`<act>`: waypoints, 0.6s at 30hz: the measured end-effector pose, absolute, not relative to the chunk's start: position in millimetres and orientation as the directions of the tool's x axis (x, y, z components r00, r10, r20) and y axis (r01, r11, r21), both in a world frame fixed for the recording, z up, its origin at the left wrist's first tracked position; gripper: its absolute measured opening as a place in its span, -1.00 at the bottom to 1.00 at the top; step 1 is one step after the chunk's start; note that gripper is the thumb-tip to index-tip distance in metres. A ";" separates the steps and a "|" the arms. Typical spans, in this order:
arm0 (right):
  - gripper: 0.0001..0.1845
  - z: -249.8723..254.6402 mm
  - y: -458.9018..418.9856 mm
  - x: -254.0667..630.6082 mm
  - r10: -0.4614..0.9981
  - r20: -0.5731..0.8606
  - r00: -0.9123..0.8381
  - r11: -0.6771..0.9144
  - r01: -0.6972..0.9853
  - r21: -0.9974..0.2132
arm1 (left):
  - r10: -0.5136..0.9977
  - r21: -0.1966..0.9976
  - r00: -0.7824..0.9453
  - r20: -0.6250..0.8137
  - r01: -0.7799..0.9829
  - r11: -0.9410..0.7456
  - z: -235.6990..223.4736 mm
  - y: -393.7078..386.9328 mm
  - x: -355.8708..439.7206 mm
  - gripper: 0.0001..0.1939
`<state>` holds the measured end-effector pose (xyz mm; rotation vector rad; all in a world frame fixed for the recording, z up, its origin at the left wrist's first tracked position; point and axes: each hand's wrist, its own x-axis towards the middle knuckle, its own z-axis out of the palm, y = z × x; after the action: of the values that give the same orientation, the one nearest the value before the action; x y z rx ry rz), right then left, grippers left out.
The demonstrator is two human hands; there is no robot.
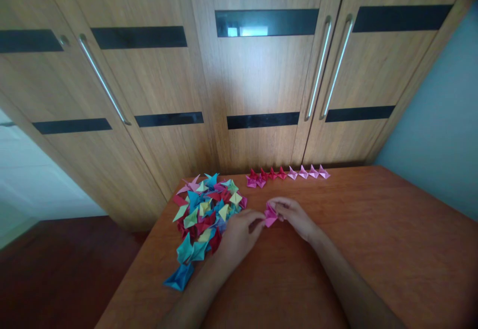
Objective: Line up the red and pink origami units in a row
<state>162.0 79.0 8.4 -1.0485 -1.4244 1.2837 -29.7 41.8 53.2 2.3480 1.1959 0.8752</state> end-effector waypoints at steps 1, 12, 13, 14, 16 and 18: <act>-0.60 3.8 84.0 167.0 0.983 0.102 -0.154 0.111 0.050 -0.993 | 0.813 0.533 0.459 0.359 0.614 -0.582 53.2 49.0 -24.1 -0.83; -0.75 -25.8 104.7 194.1 0.960 0.259 0.105 0.121 0.680 -0.723 | 0.895 0.187 0.413 0.167 0.878 -0.440 44.3 136.6 43.6 -0.76; -0.75 -24.6 103.9 192.9 0.962 0.254 0.098 0.115 0.697 -0.707 | 0.901 0.175 0.405 0.154 0.887 -0.428 42.6 142.2 46.6 -0.75; -0.75 -23.3 103.4 191.7 0.963 0.249 0.099 0.107 0.709 -0.697 | 0.907 0.164 0.396 0.143 0.894 -0.417 40.9 147.3 48.8 -0.74; -0.75 -21.2 103.2 190.3 0.963 0.240 0.120 0.083 0.718 -0.691 | 0.916 0.141 0.380 0.127 0.907 -0.396 37.4 155.5 51.9 -0.73; -0.73 -19.9 103.8 190.0 0.962 0.230 0.147 0.056 0.719 -0.692 | 0.921 0.123 0.371 0.122 0.915 -0.385 34.6 161.3 53.7 -0.72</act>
<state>190.0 103.8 -19.9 -1.7171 -1.6265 0.4337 53.7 161.3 34.6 2.5726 1.7231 0.2647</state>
